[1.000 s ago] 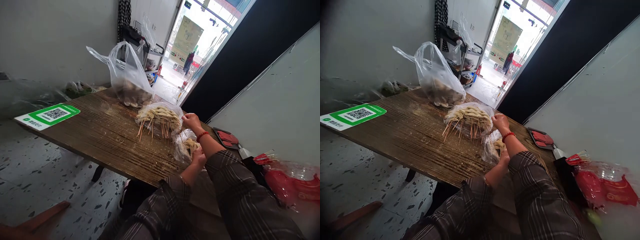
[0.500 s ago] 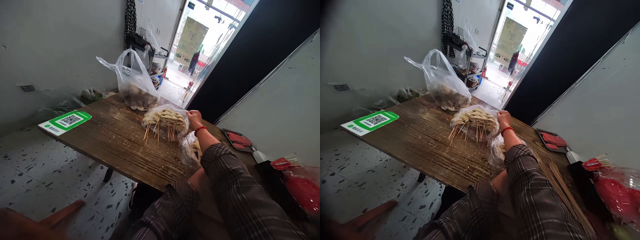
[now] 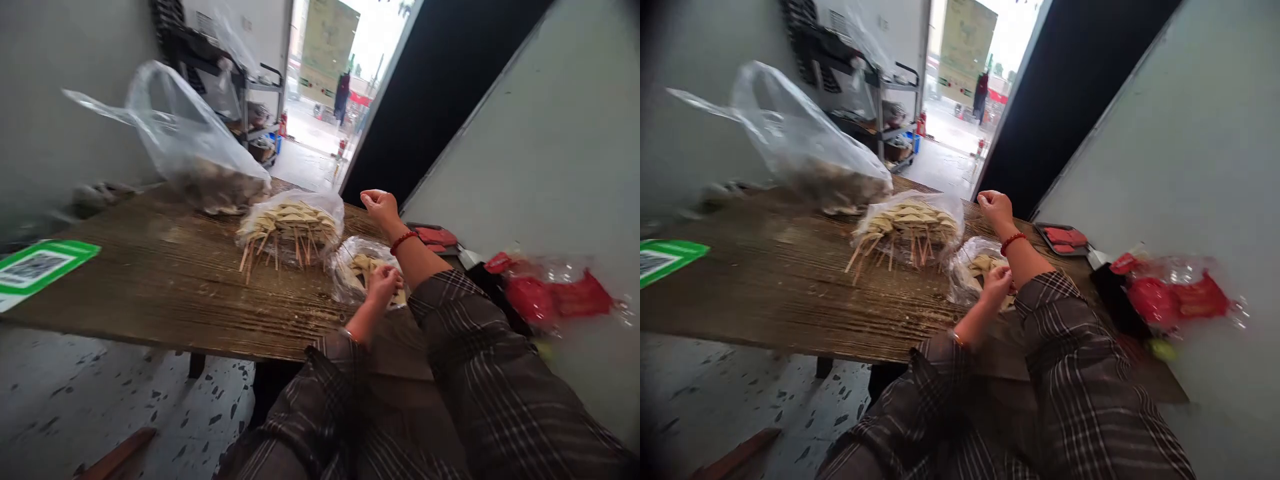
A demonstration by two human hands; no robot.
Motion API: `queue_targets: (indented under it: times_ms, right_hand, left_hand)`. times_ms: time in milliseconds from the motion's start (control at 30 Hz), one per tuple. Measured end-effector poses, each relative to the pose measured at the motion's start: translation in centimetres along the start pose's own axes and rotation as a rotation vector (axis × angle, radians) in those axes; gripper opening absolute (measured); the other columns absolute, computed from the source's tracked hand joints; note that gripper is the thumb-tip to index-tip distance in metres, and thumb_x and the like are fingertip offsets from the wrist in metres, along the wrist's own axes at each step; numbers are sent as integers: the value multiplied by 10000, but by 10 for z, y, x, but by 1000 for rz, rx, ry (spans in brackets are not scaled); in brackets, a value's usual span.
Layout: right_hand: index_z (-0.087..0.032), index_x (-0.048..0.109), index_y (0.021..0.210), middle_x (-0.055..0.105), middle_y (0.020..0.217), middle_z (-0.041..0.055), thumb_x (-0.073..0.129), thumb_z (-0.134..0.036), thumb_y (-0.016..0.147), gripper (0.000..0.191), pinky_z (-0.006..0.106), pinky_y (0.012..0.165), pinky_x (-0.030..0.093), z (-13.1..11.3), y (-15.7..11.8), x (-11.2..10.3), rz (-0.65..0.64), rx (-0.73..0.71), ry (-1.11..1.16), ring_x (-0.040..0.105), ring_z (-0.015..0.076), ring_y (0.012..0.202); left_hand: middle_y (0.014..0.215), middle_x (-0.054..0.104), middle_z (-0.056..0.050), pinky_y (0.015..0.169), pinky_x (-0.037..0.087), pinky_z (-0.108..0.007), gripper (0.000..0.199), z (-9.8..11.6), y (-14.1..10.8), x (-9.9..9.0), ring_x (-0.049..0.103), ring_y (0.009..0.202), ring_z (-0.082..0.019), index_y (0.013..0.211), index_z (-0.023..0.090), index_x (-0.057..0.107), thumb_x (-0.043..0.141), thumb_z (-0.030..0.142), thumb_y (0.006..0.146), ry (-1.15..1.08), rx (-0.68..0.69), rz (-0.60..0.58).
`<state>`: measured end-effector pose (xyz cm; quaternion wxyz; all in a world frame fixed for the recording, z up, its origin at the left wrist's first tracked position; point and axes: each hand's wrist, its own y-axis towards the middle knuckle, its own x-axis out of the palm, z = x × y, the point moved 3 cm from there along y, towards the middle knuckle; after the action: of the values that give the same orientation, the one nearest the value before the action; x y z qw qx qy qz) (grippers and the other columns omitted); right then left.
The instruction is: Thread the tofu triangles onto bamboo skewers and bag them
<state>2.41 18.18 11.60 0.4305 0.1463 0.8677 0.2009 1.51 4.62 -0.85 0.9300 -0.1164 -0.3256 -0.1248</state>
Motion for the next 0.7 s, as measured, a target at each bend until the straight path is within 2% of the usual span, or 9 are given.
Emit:
queue_targets:
  times_ms: [67, 133, 267, 367, 467, 567, 700]
  right_hand:
    - [-145, 740, 1042, 735, 856, 52, 558, -399, 848, 368, 286, 708, 481, 27, -12, -37, 20, -14, 9, 636, 165, 747]
    - [-145, 737, 1059, 746, 864, 61, 585, -407, 829, 380, 301, 705, 499, 62, -29, -77, 35, 1, -27, 652, 175, 742]
    - [-159, 752, 1015, 765, 915, 77, 602, -383, 816, 335, 308, 723, 521, 142, -76, -155, 97, 151, -196, 681, 195, 793]
    - [-140, 765, 929, 772, 898, 93, 598, -355, 809, 297, 327, 724, 524, 192, -116, -188, 131, 248, -249, 689, 224, 815]
    - [-152, 772, 829, 772, 782, 72, 629, -312, 773, 222, 304, 661, 512, 226, -153, -189, 78, 332, -282, 689, 219, 721]
    - [-190, 775, 797, 776, 782, 48, 652, -268, 743, 155, 279, 649, 496, 244, -179, -171, 7, 365, -307, 694, 212, 723]
    - [-197, 773, 892, 772, 857, 51, 630, -280, 779, 200, 291, 699, 490, 253, -189, -141, -25, 373, -340, 687, 209, 770]
  left_hand:
    - [604, 594, 20, 448, 414, -176, 223, -4, 4, 0, 546, 446, -68, 847, 130, 567, 693, 312, 818, 8, -20, -5]
    - [623, 619, 20, 460, 417, -156, 223, -5, 6, -2, 552, 456, -52, 871, 137, 553, 691, 303, 815, 6, -19, -22]
    - [637, 629, 25, 463, 422, -153, 207, -1, 6, -5, 576, 477, -57, 884, 142, 542, 671, 293, 827, 17, -18, -42]
    - [658, 635, 24, 471, 434, -160, 180, 2, 6, -5, 588, 494, -63, 905, 143, 545, 647, 278, 841, 39, -1, -50]
    - [673, 643, 17, 493, 459, -175, 195, 4, 6, -5, 599, 506, -71, 921, 138, 550, 645, 288, 838, 66, 34, -58]
    - [683, 651, 12, 516, 481, -189, 243, 6, 6, -6, 615, 519, -81, 937, 138, 549, 671, 311, 817, 78, 45, -63]
    - [710, 669, 0, 544, 499, -205, 280, 9, 7, -7, 634, 541, -91, 968, 137, 555, 683, 323, 802, 96, 61, -72]
